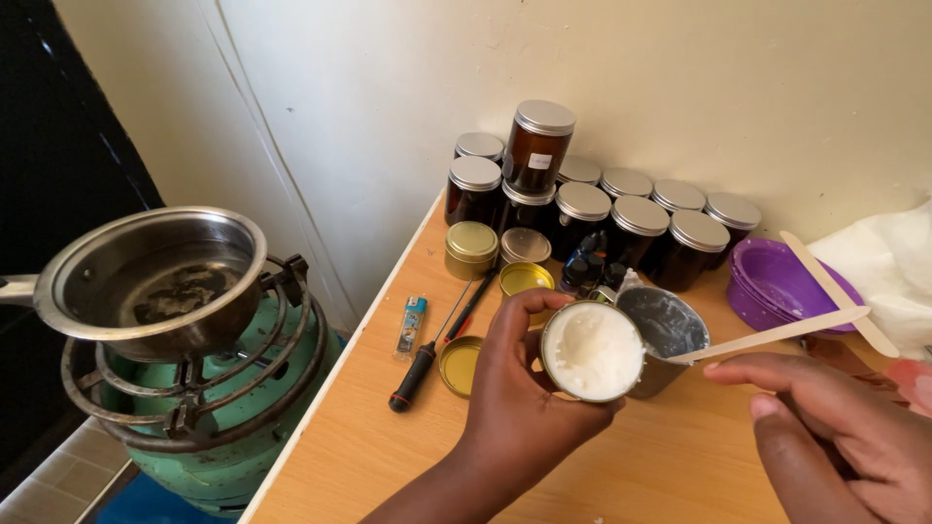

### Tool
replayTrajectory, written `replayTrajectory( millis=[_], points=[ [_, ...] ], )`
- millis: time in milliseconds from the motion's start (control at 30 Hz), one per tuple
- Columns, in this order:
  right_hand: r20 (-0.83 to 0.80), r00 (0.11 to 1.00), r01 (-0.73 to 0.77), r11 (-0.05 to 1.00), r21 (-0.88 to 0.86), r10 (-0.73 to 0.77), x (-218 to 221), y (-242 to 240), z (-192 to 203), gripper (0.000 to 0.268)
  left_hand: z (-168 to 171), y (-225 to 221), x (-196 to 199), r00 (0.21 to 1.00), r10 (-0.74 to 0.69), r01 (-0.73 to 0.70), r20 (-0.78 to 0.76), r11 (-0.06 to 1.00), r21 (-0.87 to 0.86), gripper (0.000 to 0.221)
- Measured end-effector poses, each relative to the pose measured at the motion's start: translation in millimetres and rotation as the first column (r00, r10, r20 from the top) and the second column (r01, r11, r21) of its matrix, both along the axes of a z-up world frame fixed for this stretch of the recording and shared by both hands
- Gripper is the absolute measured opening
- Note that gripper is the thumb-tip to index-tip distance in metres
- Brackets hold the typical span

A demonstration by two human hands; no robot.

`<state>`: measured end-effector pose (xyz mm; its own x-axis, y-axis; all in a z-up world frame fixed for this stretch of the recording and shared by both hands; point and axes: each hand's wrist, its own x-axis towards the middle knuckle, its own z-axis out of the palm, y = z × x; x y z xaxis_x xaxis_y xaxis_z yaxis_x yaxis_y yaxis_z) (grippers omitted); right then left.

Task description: The person uses a wooden spatula to scoop a white, creamy substance from a small container into a metal mixing cup as part of a candle-making process.

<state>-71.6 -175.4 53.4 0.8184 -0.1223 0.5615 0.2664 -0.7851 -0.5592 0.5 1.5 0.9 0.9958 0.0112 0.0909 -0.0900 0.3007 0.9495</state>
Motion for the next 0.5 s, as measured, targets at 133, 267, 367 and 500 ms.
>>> replayTrajectory(
  millis=[133, 267, 367, 500],
  points=[
    [-0.012, 0.999, 0.036, 0.999, -0.025, -0.036, -2, 4, 4, 0.031, 1, 2, 1, 1.000, -0.003, 0.003, 0.006, 1.000, 0.016, 0.071],
    [0.002, 1.000, 0.013, 1.000, -0.004, -0.013, 0, 0, 0, 0.031, 6, 2, 0, 0.995, -0.003, 0.005, -0.097, 1.000, 0.016, 0.076],
    [-0.005, 1.000, 0.014, 1.000, -0.023, -0.014, 1, -8, -3, 0.031, 7, 2, -1, 0.996, -0.001, 0.003, -0.091, 1.000, 0.024, 0.078],
    [-0.016, 0.999, 0.027, 0.999, -0.039, -0.027, -1, -8, -2, 0.031, 11, 4, -2, 0.994, -0.002, 0.010, -0.112, 0.997, 0.073, 0.080]
  ],
)
